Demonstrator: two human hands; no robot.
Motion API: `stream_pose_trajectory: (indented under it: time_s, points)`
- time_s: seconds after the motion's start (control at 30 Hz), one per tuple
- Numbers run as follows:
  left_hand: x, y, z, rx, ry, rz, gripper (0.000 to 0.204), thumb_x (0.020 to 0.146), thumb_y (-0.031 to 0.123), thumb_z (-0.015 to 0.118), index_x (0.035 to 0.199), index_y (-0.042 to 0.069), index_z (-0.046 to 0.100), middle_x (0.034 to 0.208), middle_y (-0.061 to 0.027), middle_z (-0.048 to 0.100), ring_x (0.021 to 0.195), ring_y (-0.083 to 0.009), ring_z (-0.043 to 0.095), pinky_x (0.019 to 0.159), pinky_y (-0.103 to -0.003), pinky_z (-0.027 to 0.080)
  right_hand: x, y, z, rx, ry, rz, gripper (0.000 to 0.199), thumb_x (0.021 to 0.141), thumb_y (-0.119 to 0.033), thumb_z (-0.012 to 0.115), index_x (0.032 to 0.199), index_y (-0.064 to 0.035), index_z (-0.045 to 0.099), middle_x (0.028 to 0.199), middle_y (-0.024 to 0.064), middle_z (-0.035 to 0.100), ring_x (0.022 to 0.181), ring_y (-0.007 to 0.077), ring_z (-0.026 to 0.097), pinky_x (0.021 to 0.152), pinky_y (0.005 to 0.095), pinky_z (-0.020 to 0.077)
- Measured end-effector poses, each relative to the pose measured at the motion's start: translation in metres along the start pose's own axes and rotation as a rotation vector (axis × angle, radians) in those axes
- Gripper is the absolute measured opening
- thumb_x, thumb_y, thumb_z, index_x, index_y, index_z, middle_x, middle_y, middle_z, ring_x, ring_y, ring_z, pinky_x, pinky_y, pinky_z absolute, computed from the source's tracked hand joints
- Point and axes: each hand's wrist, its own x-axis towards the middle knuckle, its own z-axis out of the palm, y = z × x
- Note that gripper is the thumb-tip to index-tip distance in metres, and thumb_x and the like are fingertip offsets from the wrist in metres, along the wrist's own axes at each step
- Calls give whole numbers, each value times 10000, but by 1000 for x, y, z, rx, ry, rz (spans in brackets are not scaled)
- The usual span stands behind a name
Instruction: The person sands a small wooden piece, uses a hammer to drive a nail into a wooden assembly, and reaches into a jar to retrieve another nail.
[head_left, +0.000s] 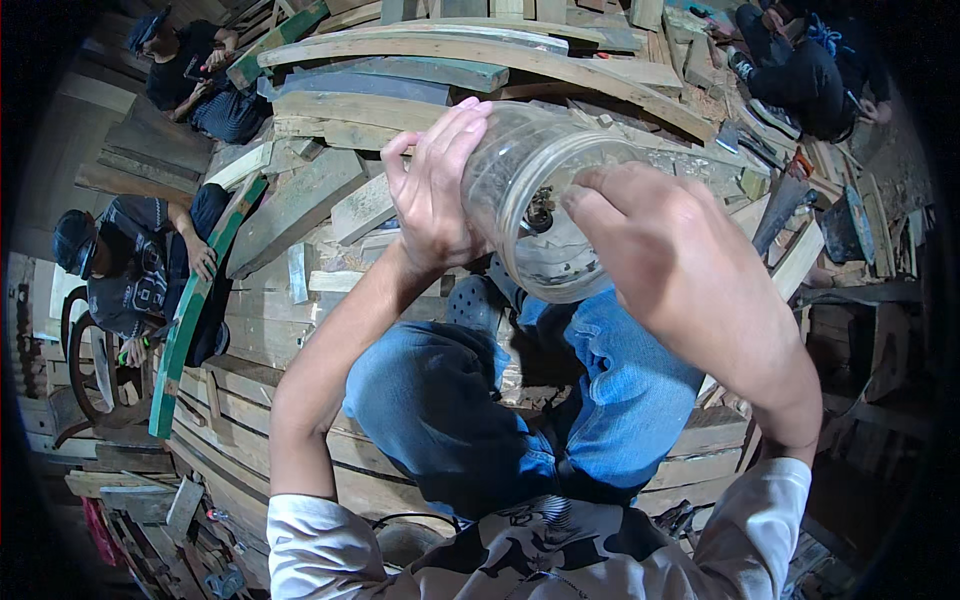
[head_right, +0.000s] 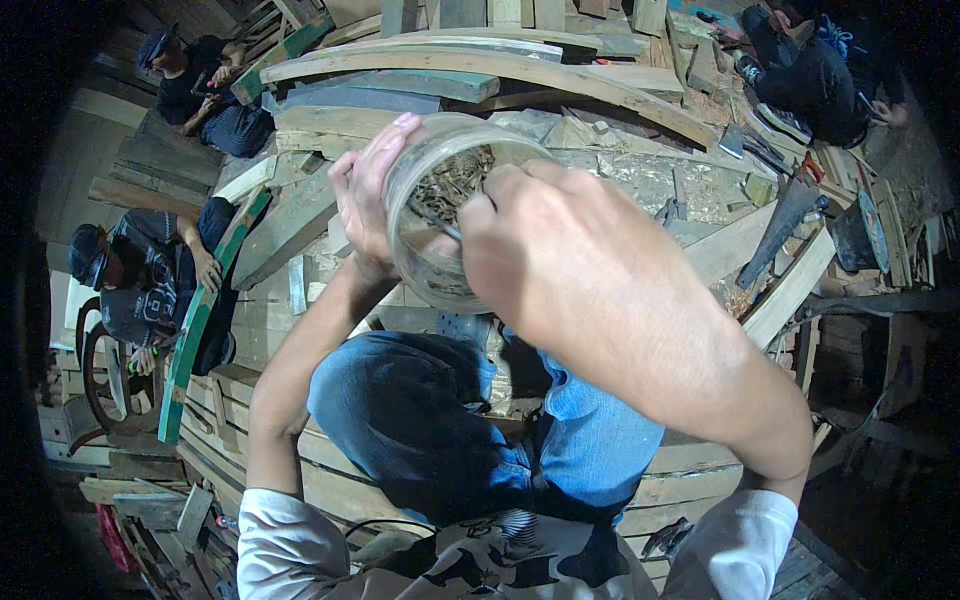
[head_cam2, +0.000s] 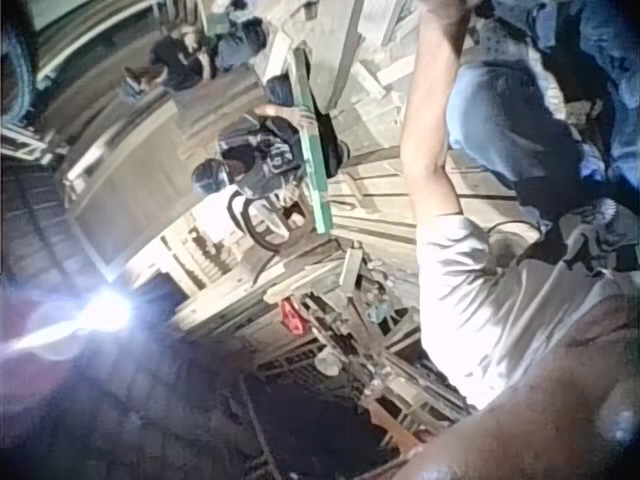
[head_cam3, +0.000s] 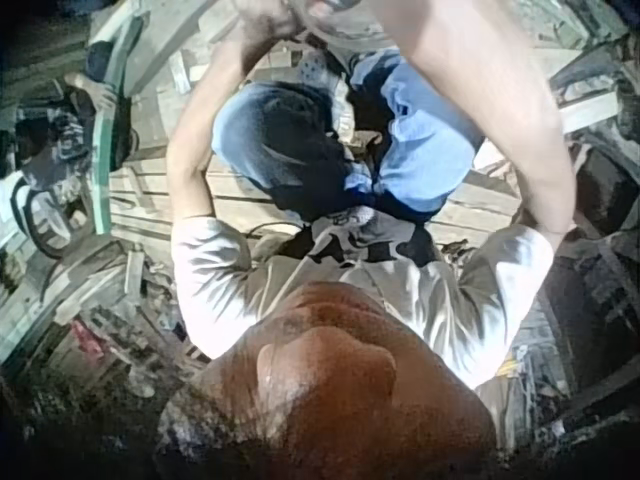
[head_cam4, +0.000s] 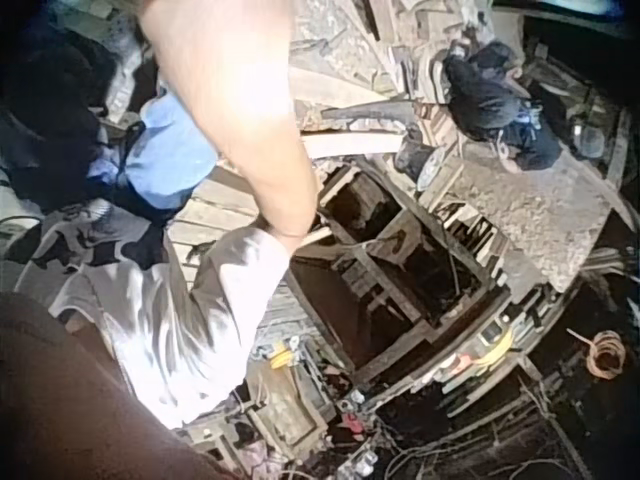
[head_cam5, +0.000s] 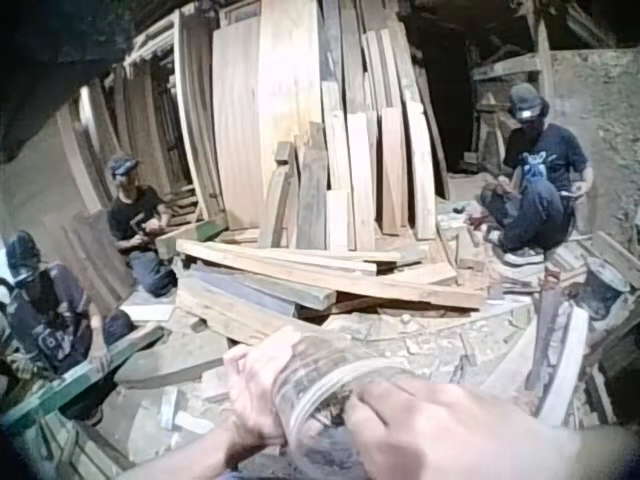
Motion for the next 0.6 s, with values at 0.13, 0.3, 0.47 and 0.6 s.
stream_pose_trajectory:
  time_s: [0.13, 0.3, 0.47, 0.6]
  points:
    - [0, 3, 6, -63, 29, 19, 550, 929, 362, 581, 1291, -44, 497, 1278, -198, 622, 1185, -300, 615, 958, -412, 318, 27, 9, 7, -261, -424, -68, 237, 781, -32, 671, 1008, 37, 665, 972, 188, 701, 916, 280, 716, 748, 327, 589]
    - [-2, 6, 6, -30, -18, -4, 598, 850, 314, 639, 1312, -37, 494, 1291, -186, 619, 1187, -294, 611, 941, -406, 332, 42, 8, 30, -379, -442, -61, 217, 782, -51, 647, 993, -19, 685, 947, 185, 690, 910, 283, 706, 778, 369, 575]
    - [-3, 9, 5, -30, -13, -21, 596, 823, 277, 659, 1300, -43, 503, 1275, -191, 626, 1175, -296, 620, 923, -406, 342, 61, 9, 33, -392, -572, -12, 284, 788, -73, 702, 1069, -37, 696, 1084, 180, 686, 984, 287, 698, 811, 359, 576]
    - [-8, 0, 6, 2, -18, 5, 611, 862, 351, 645, 1302, -47, 497, 1255, -169, 640, 1167, -282, 625, 937, -399, 330, 79, 3, 27, -369, -652, -15, 155, 732, -47, 720, 886, -37, 732, 909, 160, 713, 906, 275, 711, 790, 355, 578]
